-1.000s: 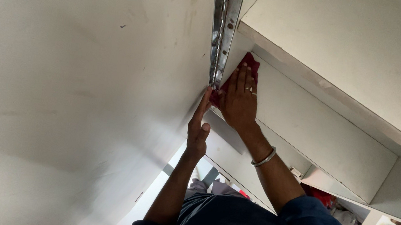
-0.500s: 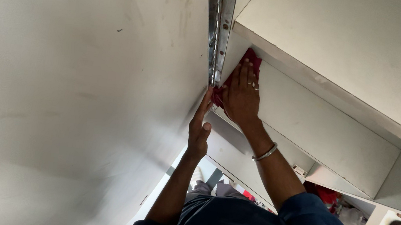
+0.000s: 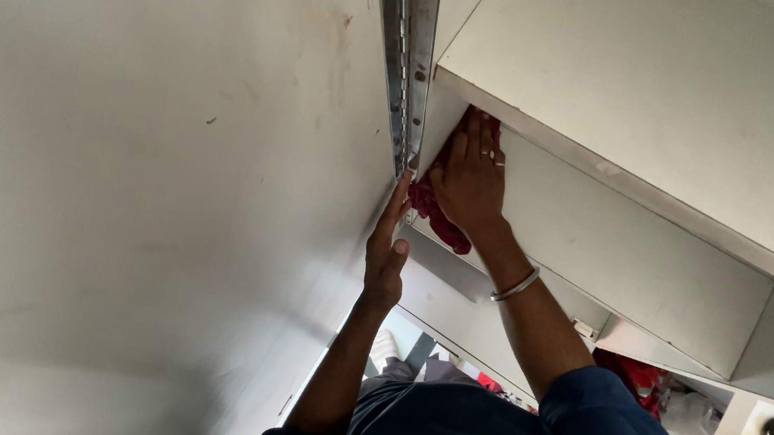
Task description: The person removes several items from a white wall cabinet, including a supplement container, a spray bottle, and a dark bottle, placing them on a nearby table. Then, using a red cloth, the person wipes the interior shelves of the cabinet.
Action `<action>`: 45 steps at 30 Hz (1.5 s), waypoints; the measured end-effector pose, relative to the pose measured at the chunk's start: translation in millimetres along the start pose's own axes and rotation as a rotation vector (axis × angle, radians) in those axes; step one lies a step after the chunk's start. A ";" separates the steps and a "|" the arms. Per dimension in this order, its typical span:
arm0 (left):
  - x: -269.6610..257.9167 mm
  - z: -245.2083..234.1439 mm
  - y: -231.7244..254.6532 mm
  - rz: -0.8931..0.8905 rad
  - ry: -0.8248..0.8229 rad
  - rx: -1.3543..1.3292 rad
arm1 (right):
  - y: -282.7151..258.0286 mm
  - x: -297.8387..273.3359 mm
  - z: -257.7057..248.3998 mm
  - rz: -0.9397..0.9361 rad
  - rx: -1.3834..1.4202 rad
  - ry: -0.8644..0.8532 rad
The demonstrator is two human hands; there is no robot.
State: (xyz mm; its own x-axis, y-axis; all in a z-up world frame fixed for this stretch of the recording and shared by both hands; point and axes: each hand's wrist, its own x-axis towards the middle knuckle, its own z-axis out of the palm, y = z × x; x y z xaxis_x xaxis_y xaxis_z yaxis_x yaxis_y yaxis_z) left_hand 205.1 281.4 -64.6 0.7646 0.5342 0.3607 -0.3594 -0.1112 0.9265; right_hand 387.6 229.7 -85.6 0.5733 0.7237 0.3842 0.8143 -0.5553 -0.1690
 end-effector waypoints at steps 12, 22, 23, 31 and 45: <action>1.2 -1.0 -2.9 -0.020 -0.008 0.005 | -1.8 -1.1 -2.2 0.048 0.020 -0.054; -9.0 -1.3 2.3 -0.032 -0.003 -0.005 | -1.2 -5.7 -8.8 0.055 0.016 -0.065; -9.7 -1.0 3.0 -0.031 -0.004 -0.004 | 0.0 -6.6 -9.6 0.043 -0.010 -0.072; -12.2 -2.6 6.4 -0.015 -0.016 -0.009 | 2.8 -11.6 -14.1 0.042 -0.035 -0.069; -18.6 -4.5 14.8 -0.016 -0.105 -0.022 | 10.8 -36.6 -32.4 0.156 -0.056 -0.107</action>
State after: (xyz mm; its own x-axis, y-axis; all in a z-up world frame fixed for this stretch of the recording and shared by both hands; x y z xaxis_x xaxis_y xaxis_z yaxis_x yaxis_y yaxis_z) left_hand 183.1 273.6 -58.1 0.8216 0.4451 0.3561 -0.3573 -0.0847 0.9302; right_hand 372.5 184.0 -72.1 0.7013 0.6644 0.2585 0.7098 -0.6843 -0.1669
